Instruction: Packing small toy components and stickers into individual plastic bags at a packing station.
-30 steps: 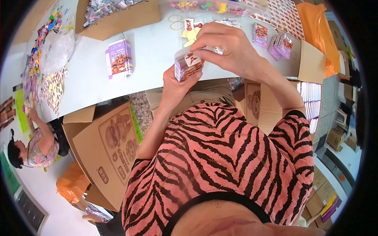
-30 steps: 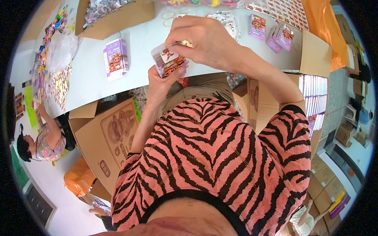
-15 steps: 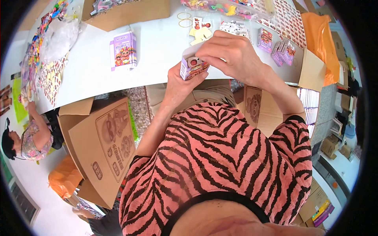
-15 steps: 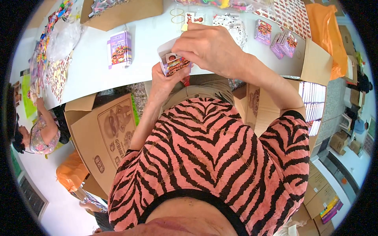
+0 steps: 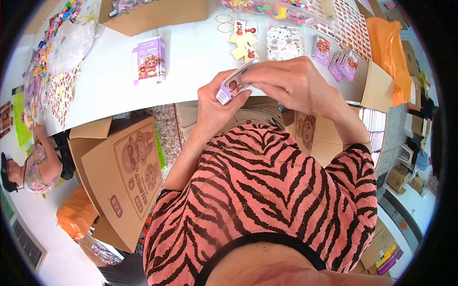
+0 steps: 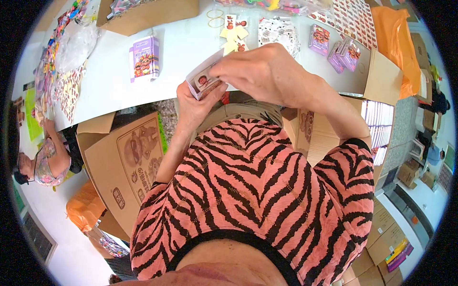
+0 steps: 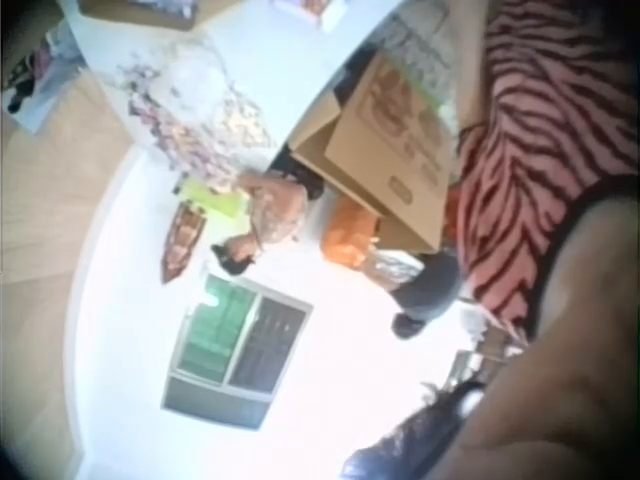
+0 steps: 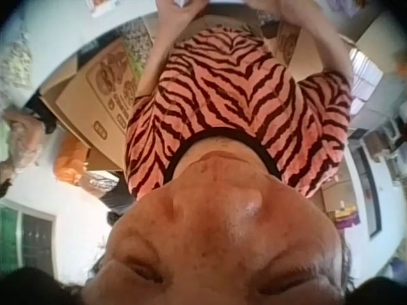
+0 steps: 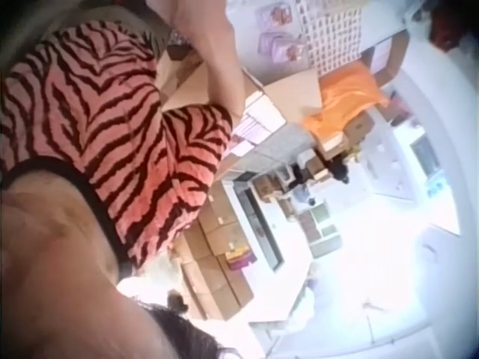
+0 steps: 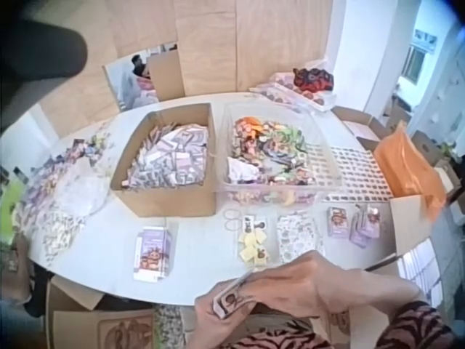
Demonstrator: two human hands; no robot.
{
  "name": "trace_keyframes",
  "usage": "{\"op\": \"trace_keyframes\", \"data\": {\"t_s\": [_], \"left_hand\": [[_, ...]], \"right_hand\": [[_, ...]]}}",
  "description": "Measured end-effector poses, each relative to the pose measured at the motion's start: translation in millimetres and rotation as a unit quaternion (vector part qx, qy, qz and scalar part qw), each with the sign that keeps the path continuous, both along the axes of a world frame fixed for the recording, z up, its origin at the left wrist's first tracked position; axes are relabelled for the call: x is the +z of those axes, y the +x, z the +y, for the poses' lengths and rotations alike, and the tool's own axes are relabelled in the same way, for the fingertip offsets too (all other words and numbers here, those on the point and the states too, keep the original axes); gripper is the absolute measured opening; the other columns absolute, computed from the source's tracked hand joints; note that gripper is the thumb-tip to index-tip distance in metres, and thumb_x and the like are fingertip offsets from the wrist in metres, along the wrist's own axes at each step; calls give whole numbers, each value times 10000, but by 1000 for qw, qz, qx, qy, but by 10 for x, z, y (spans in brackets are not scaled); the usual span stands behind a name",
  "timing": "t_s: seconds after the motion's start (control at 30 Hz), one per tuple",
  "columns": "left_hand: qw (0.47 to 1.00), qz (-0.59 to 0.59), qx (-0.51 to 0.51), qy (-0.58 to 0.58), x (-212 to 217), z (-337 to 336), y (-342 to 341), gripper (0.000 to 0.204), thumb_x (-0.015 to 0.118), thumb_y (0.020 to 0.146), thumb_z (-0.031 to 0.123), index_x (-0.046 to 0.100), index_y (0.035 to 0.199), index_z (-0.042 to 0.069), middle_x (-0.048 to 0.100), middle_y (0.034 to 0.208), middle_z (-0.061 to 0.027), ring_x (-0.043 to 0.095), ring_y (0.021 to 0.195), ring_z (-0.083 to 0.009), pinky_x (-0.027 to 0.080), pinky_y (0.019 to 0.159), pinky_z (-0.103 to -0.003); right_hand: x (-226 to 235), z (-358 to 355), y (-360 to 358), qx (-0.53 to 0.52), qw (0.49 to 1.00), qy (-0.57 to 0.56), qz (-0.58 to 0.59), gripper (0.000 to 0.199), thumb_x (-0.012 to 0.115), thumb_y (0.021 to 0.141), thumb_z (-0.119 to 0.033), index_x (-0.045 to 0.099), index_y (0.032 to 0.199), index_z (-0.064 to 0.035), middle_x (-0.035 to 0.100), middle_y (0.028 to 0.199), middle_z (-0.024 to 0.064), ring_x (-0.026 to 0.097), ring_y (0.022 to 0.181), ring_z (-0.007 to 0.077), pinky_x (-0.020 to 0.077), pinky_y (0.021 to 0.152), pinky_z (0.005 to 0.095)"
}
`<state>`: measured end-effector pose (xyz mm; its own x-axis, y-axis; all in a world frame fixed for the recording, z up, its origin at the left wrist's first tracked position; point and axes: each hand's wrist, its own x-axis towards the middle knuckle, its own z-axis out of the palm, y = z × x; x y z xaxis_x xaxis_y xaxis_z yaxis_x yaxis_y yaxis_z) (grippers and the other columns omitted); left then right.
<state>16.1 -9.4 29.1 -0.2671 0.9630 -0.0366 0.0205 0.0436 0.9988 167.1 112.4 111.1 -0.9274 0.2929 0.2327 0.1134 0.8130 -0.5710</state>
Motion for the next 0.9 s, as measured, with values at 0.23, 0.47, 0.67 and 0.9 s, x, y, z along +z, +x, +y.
{"op": "trace_keyframes", "data": {"t_s": [0.23, 0.47, 0.67, 0.9], "left_hand": [[988, 141, 8, 62, 4, -13, 39, 451, 670, 676, -63, 625, 1113, 38, 666, 959, -53, 594, 806, -78, 478, 708, -211], [998, 24, 39, 44, 7, 5, 36, 356, 717, 730, 9, 614, 1070, 2, 675, 906, -65, 622, 808, -110, 493, 732, -242], [996, -83, 43, -12, -38, 28, -58, 327, 724, 766, 53, 601, 1056, -38, 659, 909, -57, 593, 820, -84, 480, 740, -226], [995, -77, 48, -31, -97, 28, -153, 304, 682, 796, -3, 599, 1082, -68, 677, 982, -109, 641, 900, -153, 501, 805, -272]], "right_hand": [[52, -105, 10, 80, 990, 59, -101, 168, 623, 818, -192, 643, 929, -68, 648, 903, 61, 644, 693, 225, 537, 601, 328], [197, -39, 32, 19, 1000, 10, -18, 184, 633, 828, -144, 645, 976, -35, 660, 968, 99, 655, 750, 234, 535, 653, 321], [247, 629, 12, -109, 990, 40, 79, 93, 621, 845, -72, 639, 873, 15, 663, 817, 99, 634, 696, 155, 494, 612, 273], [-718, 2568, 238, -258, 957, 123, -55, 251, 609, 848, -217, 637, 1040, -58, 669, 889, 106, 634, 784, 225, 488, 688, 342]]}}
